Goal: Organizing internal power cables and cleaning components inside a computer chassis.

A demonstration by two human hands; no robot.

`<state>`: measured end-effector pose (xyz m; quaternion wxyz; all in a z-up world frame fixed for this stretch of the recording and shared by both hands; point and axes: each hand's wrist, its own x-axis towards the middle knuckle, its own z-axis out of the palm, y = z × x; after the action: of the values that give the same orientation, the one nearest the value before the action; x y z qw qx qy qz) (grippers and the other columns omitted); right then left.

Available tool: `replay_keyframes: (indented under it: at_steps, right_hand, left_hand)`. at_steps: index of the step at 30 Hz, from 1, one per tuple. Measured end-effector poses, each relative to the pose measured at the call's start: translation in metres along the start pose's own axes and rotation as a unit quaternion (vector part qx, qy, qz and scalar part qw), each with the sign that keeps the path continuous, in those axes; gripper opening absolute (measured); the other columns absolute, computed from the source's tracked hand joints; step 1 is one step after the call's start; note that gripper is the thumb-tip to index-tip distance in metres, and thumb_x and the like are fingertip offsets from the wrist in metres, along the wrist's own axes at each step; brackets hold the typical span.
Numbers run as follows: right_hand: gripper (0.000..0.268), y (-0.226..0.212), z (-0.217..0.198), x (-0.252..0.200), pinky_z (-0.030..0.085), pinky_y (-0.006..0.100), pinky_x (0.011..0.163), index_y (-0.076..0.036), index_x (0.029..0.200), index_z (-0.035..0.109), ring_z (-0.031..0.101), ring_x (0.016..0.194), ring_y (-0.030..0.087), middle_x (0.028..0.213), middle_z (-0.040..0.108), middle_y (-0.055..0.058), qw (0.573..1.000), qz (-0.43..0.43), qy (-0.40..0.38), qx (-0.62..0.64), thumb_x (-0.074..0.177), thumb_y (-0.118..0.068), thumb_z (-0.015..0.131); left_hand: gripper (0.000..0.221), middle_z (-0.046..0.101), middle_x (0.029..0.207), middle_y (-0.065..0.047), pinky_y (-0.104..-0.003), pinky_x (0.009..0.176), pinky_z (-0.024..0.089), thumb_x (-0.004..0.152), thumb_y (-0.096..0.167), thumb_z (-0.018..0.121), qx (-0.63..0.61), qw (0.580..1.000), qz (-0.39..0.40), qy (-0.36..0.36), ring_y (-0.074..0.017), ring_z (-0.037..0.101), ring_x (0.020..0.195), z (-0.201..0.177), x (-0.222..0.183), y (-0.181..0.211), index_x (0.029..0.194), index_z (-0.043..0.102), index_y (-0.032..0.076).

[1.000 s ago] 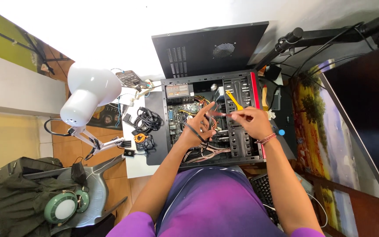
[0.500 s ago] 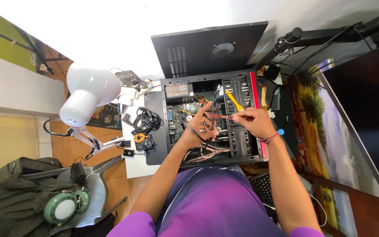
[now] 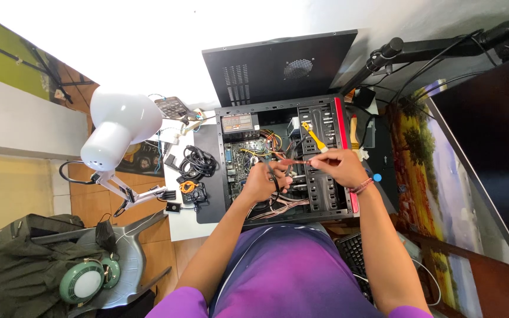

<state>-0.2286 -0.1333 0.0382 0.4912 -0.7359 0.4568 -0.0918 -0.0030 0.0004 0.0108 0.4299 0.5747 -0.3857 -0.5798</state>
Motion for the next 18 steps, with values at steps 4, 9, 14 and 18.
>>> replay_keyframes:
  at_steps: [4,9,14,18]
  right_hand:
    - [0.02,0.007,0.0,0.0,0.053,0.023,0.067,-0.01,0.101,0.082,0.068,0.074,0.006,0.087,0.078,0.0,0.998,-0.014,0.048,0.034,0.089,-0.026,0.079]
    - [0.023,0.014,-0.001,-0.002,0.049,0.026,0.064,-0.009,0.103,0.083,0.063,0.072,0.01,0.085,0.077,0.003,0.998,-0.032,0.009,0.051,0.087,-0.025,0.08]
    - [0.019,0.016,-0.003,-0.002,0.048,0.025,0.063,-0.008,0.102,0.082,0.061,0.07,0.008,0.084,0.075,0.002,0.997,-0.011,0.062,0.044,0.09,-0.023,0.079]
    - [0.02,0.014,-0.003,-0.004,0.047,0.026,0.063,-0.005,0.102,0.081,0.06,0.068,0.008,0.081,0.073,0.003,0.994,0.007,0.101,0.033,0.09,-0.021,0.079]
  left_hand:
    - [0.034,0.076,0.078,-0.014,-0.026,0.063,0.057,0.087,0.007,0.08,-0.024,0.999,0.035,0.002,-0.0143,0.073,0.067,0.003,0.003,-0.017,0.111,0.067,-0.012]
    - [0.029,0.075,0.081,-0.013,-0.027,0.062,0.061,0.086,0.006,0.08,-0.062,0.998,0.01,0.006,-0.0148,0.073,0.07,0.004,0.004,-0.017,0.108,0.069,-0.011]
    - [0.032,0.075,0.085,-0.013,-0.026,0.063,0.06,0.087,0.006,0.079,-0.103,0.994,-0.025,0.009,-0.0144,0.073,0.07,0.001,0.0,-0.006,0.112,0.071,-0.012]
    - [0.034,0.076,0.085,-0.014,-0.026,0.063,0.061,0.085,0.006,0.08,-0.112,0.992,-0.053,0.02,-0.0153,0.074,0.07,0.001,0.001,-0.008,0.113,0.068,-0.011]
